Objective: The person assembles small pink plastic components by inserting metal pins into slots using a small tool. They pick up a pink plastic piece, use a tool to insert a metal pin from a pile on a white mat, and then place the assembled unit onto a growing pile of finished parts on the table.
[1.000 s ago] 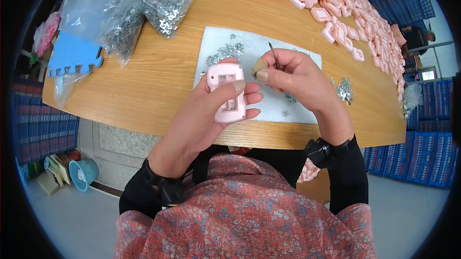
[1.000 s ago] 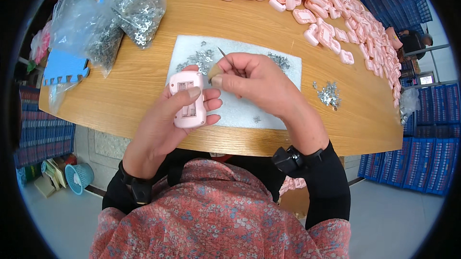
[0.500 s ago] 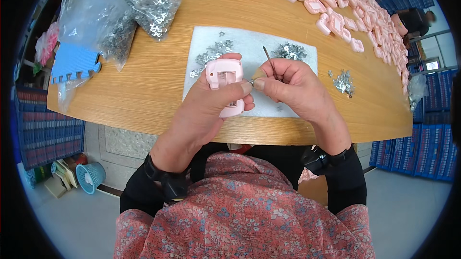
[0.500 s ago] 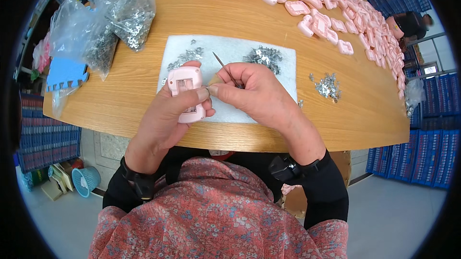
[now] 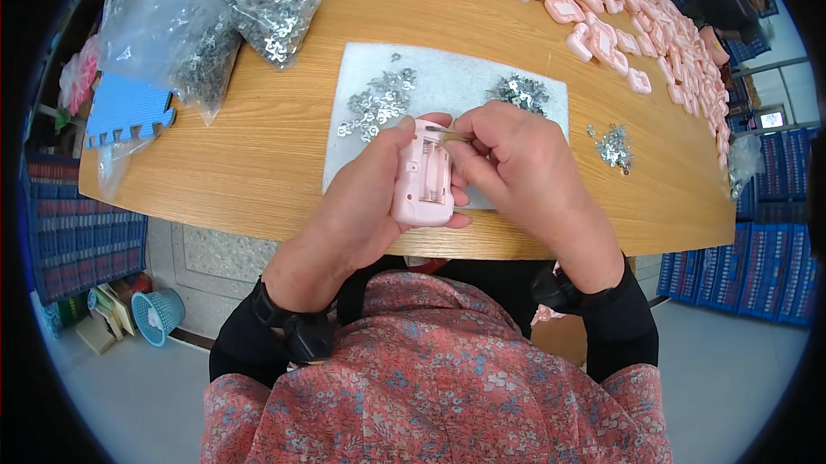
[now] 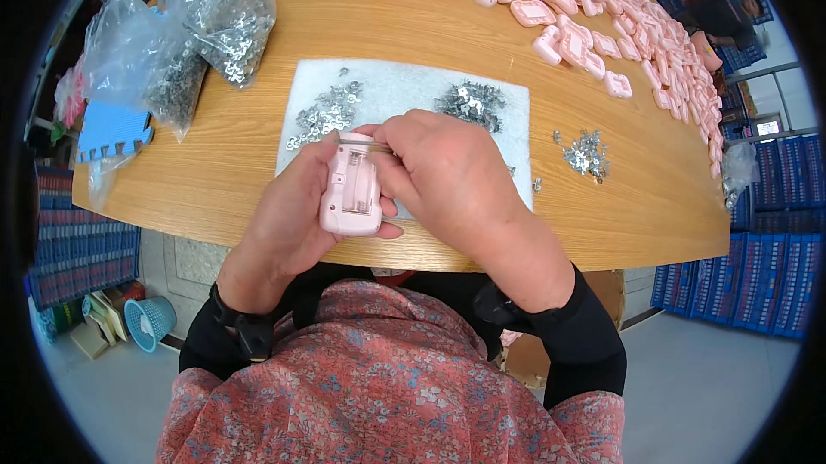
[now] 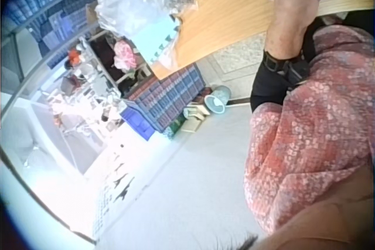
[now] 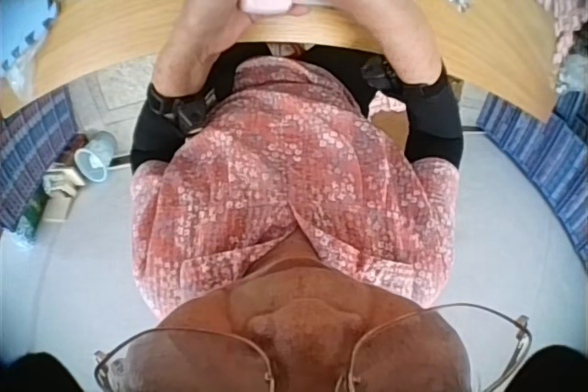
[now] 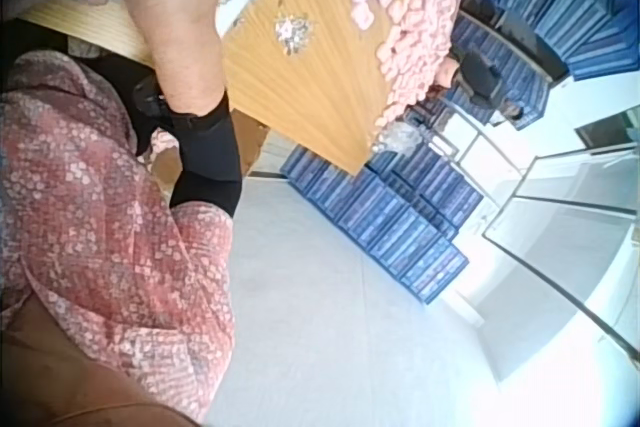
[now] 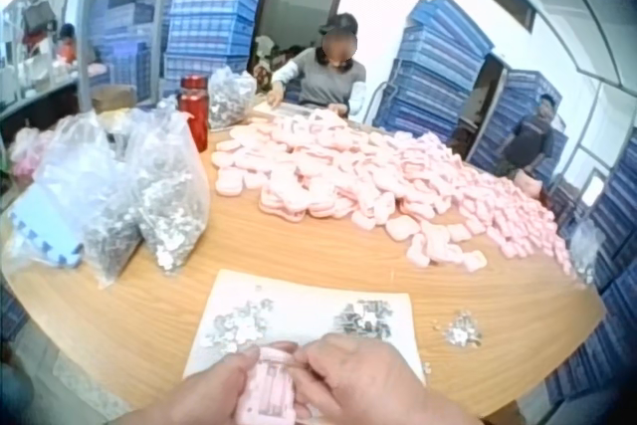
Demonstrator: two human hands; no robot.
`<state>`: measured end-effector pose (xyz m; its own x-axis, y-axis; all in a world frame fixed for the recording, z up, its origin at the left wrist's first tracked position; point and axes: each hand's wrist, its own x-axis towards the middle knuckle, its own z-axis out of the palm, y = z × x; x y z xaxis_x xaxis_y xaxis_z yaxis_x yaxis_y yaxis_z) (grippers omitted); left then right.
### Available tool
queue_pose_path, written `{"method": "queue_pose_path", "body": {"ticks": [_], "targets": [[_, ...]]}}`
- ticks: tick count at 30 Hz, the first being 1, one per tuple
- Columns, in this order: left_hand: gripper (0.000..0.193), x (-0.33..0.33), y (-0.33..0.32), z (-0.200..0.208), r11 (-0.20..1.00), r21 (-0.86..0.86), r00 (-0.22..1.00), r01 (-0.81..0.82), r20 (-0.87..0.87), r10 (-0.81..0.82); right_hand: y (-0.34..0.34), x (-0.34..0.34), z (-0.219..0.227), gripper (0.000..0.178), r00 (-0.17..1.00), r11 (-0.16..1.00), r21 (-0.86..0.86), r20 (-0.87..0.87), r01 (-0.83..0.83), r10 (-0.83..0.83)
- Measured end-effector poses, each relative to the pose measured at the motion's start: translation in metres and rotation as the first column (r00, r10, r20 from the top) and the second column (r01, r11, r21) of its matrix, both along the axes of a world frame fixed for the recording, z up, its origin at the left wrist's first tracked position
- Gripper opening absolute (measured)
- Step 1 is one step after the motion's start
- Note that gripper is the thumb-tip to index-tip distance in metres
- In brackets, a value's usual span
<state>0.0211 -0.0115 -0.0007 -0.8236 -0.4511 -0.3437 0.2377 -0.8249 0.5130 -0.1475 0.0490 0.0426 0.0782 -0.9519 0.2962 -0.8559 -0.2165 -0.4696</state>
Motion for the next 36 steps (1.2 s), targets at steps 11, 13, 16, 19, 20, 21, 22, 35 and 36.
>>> {"method": "queue_pose_path", "body": {"ticks": [11,13,16,19,20,21,22,35,36], "targets": [[0.049,0.000,0.001,-0.007,0.996,-0.085,1.000,0.005,0.003,-0.005,0.007,-0.009,-0.006,0.017,0.828,0.943,0.316,0.498,0.102,-0.257],[0.048,-0.001,0.001,-0.008,0.990,-0.135,1.000,0.029,-0.004,-0.030,0.005,-0.015,-0.008,0.019,0.689,0.877,0.476,0.656,-0.061,-0.308],[0.048,-0.001,0.002,-0.005,0.975,-0.203,0.994,0.092,0.076,-0.078,0.008,-0.019,-0.006,0.022,0.565,0.822,0.542,0.738,-0.174,-0.367],[0.044,-0.001,0.002,0.003,0.958,-0.265,0.983,0.109,0.171,-0.065,0.010,-0.019,-0.007,0.022,0.549,0.816,0.555,0.737,-0.161,-0.393],[0.043,-0.001,0.004,0.001,0.932,-0.349,0.984,0.097,0.177,-0.037,0.010,-0.018,-0.008,0.021,0.553,0.816,0.558,0.732,-0.151,-0.398],[0.042,-0.002,0.008,-0.002,0.898,-0.431,0.984,0.087,0.180,-0.009,0.011,-0.016,-0.009,0.020,0.535,0.829,0.536,0.752,-0.157,-0.385],[0.042,-0.002,0.010,-0.005,0.857,-0.510,0.983,0.077,0.181,0.019,0.013,-0.014,-0.011,0.019,0.516,0.842,0.514,0.772,-0.163,-0.371],[0.037,-0.005,0.012,-0.011,0.855,-0.517,0.982,0.041,0.178,0.060,0.015,-0.016,-0.028,0.019,0.537,0.851,0.501,0.766,-0.157,-0.352],[0.036,-0.005,0.013,-0.010,0.852,-0.523,0.982,0.027,0.171,0.074,0.015,-0.016,-0.027,0.019,0.532,0.846,0.508,0.767,-0.161,-0.359]]}}
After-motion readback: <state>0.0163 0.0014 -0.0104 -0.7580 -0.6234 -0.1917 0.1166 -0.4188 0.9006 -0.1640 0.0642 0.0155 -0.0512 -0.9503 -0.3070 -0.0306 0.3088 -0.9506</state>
